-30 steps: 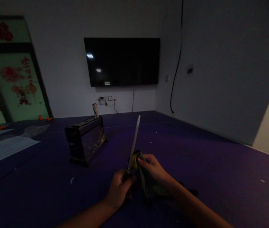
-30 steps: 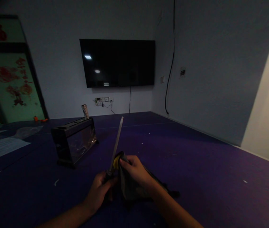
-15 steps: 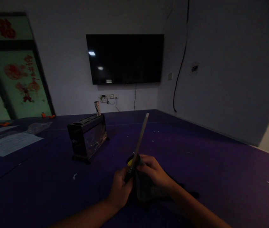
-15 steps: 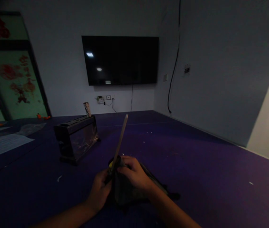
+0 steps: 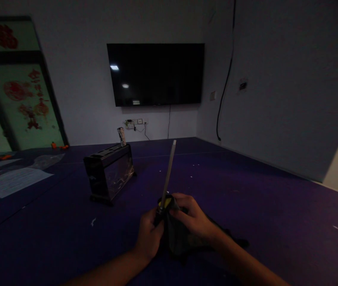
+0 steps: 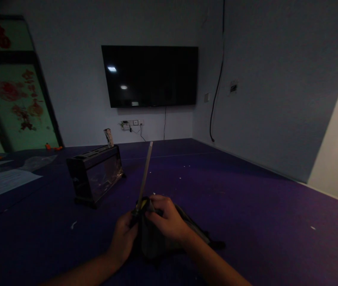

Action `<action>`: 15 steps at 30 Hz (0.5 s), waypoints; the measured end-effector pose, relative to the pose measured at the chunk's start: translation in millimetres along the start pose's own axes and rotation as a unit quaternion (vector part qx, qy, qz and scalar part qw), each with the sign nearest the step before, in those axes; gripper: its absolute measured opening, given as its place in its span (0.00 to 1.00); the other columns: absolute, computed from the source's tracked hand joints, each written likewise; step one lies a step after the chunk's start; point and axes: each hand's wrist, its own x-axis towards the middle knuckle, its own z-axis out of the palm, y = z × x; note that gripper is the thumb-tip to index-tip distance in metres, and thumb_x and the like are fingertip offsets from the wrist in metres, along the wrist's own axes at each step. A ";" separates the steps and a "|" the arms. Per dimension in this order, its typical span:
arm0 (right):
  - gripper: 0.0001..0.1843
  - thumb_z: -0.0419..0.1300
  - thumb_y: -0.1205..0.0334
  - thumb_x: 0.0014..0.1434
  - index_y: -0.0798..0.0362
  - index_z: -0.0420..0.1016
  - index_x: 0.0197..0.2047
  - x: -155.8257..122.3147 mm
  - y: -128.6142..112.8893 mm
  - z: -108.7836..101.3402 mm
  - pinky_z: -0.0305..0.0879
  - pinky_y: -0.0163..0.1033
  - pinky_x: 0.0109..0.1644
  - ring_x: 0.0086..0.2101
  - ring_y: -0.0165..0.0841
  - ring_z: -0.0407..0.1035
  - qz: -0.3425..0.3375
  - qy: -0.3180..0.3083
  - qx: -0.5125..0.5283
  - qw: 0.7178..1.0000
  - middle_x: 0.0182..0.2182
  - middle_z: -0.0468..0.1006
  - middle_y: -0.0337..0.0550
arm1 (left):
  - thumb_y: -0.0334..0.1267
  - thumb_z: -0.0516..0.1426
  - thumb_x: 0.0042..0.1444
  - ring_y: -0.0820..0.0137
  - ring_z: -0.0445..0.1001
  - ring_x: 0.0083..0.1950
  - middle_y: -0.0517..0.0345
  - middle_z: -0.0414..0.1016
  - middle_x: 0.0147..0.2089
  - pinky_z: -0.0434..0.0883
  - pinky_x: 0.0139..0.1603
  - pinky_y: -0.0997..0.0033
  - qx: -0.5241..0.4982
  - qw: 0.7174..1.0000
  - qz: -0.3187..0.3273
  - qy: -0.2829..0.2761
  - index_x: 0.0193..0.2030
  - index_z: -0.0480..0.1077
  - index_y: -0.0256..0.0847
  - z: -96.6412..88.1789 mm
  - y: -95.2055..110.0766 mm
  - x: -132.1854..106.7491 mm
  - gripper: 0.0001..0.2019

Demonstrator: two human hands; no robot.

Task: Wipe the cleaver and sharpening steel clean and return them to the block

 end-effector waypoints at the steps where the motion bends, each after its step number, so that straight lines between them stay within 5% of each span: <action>1: 0.09 0.53 0.64 0.54 0.54 0.74 0.28 0.3 -1.4 -0.1 0.63 0.38 0.40 0.34 0.33 0.67 -0.004 -0.002 -0.002 1.000 0.32 0.73 0.43 | 0.41 0.56 0.47 0.64 0.70 0.37 0.55 0.74 0.32 0.66 0.34 0.73 0.002 1.000 -0.001 0.002 0.36 0.71 0.35 0.0 0.1 0.0 0.13; 15: 0.09 0.52 0.65 0.54 0.54 0.73 0.28 -2.9 7.3 0.1 0.62 0.39 0.41 0.35 0.34 0.67 -0.016 0.020 -0.078 0.997 0.32 0.73 0.43 | 0.45 0.55 0.46 0.63 0.70 0.37 0.53 0.74 0.32 0.67 0.35 0.70 0.018 0.998 -0.029 0.044 0.36 0.71 0.34 0.5 5.0 1.5 0.15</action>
